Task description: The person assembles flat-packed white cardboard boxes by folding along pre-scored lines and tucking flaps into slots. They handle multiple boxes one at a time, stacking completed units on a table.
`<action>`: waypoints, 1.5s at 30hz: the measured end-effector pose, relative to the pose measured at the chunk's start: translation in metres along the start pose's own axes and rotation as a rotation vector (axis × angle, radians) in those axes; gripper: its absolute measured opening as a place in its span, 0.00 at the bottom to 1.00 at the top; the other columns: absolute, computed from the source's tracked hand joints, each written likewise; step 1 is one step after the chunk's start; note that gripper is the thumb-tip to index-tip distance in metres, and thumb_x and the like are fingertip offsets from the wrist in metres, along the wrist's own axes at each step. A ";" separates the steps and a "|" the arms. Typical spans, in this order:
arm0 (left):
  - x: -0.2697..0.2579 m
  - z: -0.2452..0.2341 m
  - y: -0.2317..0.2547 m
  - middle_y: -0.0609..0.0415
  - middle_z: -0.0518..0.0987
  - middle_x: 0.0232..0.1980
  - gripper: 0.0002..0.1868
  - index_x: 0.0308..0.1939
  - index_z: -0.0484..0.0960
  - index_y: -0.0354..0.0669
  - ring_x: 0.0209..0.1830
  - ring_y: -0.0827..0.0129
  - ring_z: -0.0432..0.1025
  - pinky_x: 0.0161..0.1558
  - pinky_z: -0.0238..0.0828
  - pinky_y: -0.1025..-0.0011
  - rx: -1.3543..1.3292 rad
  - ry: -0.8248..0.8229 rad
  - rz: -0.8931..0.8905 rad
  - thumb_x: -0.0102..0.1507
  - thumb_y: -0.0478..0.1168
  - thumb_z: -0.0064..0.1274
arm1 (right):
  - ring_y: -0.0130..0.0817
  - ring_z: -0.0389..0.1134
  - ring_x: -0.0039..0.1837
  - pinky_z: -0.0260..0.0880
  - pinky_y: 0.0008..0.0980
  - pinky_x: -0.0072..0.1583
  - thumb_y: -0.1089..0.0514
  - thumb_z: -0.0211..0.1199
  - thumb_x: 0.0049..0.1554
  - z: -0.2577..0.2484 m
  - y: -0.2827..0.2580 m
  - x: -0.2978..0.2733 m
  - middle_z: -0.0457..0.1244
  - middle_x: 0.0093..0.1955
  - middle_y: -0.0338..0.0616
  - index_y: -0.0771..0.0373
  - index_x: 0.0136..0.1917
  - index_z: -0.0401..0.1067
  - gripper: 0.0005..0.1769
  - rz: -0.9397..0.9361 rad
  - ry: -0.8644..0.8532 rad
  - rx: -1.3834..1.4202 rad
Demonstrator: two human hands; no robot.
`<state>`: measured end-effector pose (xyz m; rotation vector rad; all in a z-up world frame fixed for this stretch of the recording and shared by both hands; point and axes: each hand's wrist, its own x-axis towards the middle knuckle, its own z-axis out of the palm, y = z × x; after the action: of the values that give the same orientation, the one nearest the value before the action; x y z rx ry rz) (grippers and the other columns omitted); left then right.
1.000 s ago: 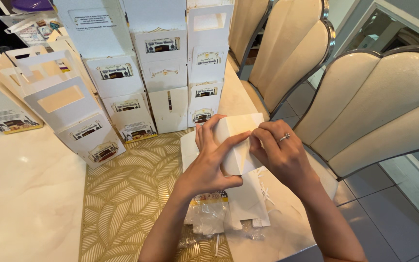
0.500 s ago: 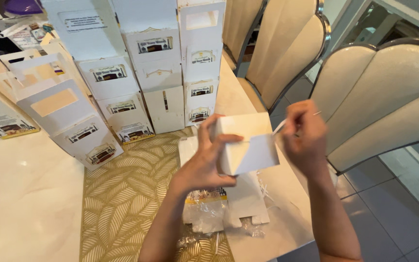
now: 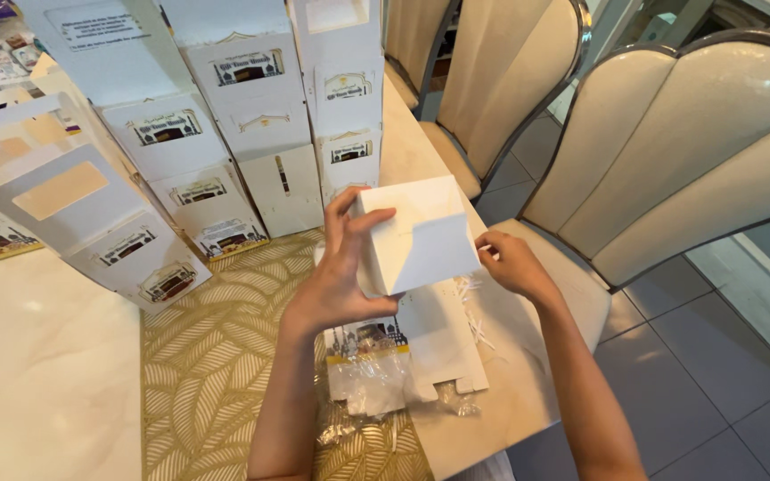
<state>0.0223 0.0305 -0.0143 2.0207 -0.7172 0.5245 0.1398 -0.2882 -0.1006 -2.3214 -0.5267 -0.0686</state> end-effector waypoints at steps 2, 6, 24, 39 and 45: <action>0.001 0.001 0.002 0.39 0.48 0.77 0.64 0.73 0.56 0.56 0.81 0.35 0.43 0.76 0.54 0.40 -0.007 0.009 0.011 0.36 0.42 0.76 | 0.32 0.72 0.46 0.71 0.28 0.46 0.65 0.60 0.57 -0.003 -0.008 0.000 0.70 0.48 0.45 0.68 0.51 0.76 0.09 0.012 0.028 0.040; 0.003 0.003 0.004 0.44 0.49 0.77 0.68 0.76 0.50 0.58 0.82 0.40 0.46 0.74 0.55 0.43 -0.035 0.051 0.098 0.36 0.41 0.77 | 0.26 0.63 0.41 0.64 0.27 0.43 0.60 0.57 0.67 -0.017 -0.047 -0.018 0.68 0.49 0.46 0.68 0.57 0.73 0.10 -0.026 0.375 0.508; 0.007 0.012 0.007 0.48 0.53 0.75 0.66 0.73 0.50 0.63 0.81 0.42 0.52 0.78 0.43 0.37 0.177 0.204 0.325 0.40 0.40 0.79 | 0.17 0.59 0.41 0.59 0.20 0.43 0.64 0.67 0.58 -0.035 -0.147 -0.051 0.60 0.37 0.33 0.65 0.62 0.65 0.20 -0.122 0.141 0.740; 0.004 0.015 0.005 0.48 0.54 0.74 0.67 0.74 0.51 0.66 0.78 0.42 0.54 0.77 0.46 0.37 0.255 0.210 0.353 0.39 0.45 0.82 | 0.15 0.58 0.38 0.58 0.19 0.40 0.61 0.72 0.56 -0.038 -0.155 -0.049 0.66 0.36 0.34 0.67 0.50 0.70 0.14 -0.071 0.200 0.510; 0.004 0.018 0.005 0.48 0.54 0.75 0.67 0.74 0.50 0.66 0.79 0.44 0.54 0.77 0.45 0.36 0.249 0.207 0.354 0.39 0.43 0.81 | 0.14 0.64 0.40 0.65 0.18 0.43 0.60 0.72 0.55 -0.036 -0.158 -0.048 0.69 0.40 0.35 0.67 0.46 0.76 0.09 -0.072 0.229 0.452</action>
<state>0.0233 0.0115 -0.0179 2.0331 -0.9228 1.0583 0.0375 -0.2286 0.0205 -1.8262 -0.4543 -0.2236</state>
